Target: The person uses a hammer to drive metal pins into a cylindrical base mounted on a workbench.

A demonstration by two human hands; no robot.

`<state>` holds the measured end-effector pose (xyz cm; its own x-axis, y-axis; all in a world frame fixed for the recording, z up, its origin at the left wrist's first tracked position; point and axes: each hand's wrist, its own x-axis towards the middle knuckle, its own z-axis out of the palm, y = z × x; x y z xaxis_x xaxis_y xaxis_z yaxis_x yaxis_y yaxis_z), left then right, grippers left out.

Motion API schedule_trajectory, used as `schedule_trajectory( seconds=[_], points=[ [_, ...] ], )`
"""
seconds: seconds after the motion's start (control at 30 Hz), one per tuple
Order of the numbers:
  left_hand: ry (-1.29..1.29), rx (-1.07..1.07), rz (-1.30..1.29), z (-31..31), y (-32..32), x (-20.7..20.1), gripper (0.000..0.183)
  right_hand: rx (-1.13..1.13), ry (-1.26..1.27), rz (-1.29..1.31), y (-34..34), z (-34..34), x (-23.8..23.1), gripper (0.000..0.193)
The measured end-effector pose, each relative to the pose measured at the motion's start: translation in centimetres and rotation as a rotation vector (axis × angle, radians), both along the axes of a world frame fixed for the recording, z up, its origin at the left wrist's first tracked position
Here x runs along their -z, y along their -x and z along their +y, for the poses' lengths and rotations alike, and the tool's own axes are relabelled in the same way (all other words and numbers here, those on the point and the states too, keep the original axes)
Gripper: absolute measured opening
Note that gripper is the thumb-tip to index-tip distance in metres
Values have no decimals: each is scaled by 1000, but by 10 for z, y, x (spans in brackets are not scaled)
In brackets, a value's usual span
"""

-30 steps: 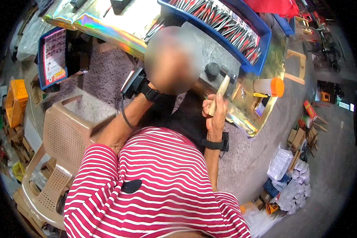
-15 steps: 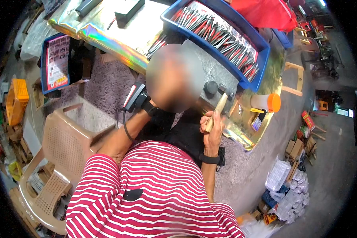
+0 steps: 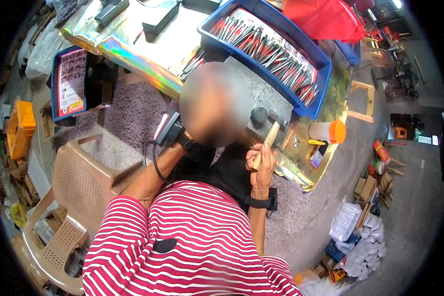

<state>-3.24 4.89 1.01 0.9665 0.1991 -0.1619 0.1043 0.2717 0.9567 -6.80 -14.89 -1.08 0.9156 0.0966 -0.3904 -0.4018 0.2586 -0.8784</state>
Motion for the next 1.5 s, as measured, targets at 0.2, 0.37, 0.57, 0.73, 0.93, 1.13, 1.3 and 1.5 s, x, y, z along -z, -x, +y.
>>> schedule_trajectory(
  seconds=[0.2,0.37,0.57,0.73,0.93,1.13,1.3,1.5],
  points=[
    [-2,3,-7,2,2,-2,17,-4,-1,-4,0,1,0,32],
    [32,-7,-51,14,1,2,17,-5,-3,-8,0,-2,4,32],
    [-216,-130,-95,58,-8,27,24,-4,-14,3,0,0,3,32],
    [-720,-187,-44,113,-33,40,25,6,3,14,0,2,-1,31],
    [-1339,-55,129,147,-55,55,29,1,14,33,-1,-2,2,33],
    [-1392,-111,92,153,-53,66,28,10,39,52,0,2,-3,34],
    [-1377,-185,35,148,-57,70,27,7,57,38,-1,2,-2,34],
    [-1343,-265,-29,135,-63,75,25,0,66,30,-1,3,-4,34]
  ],
)
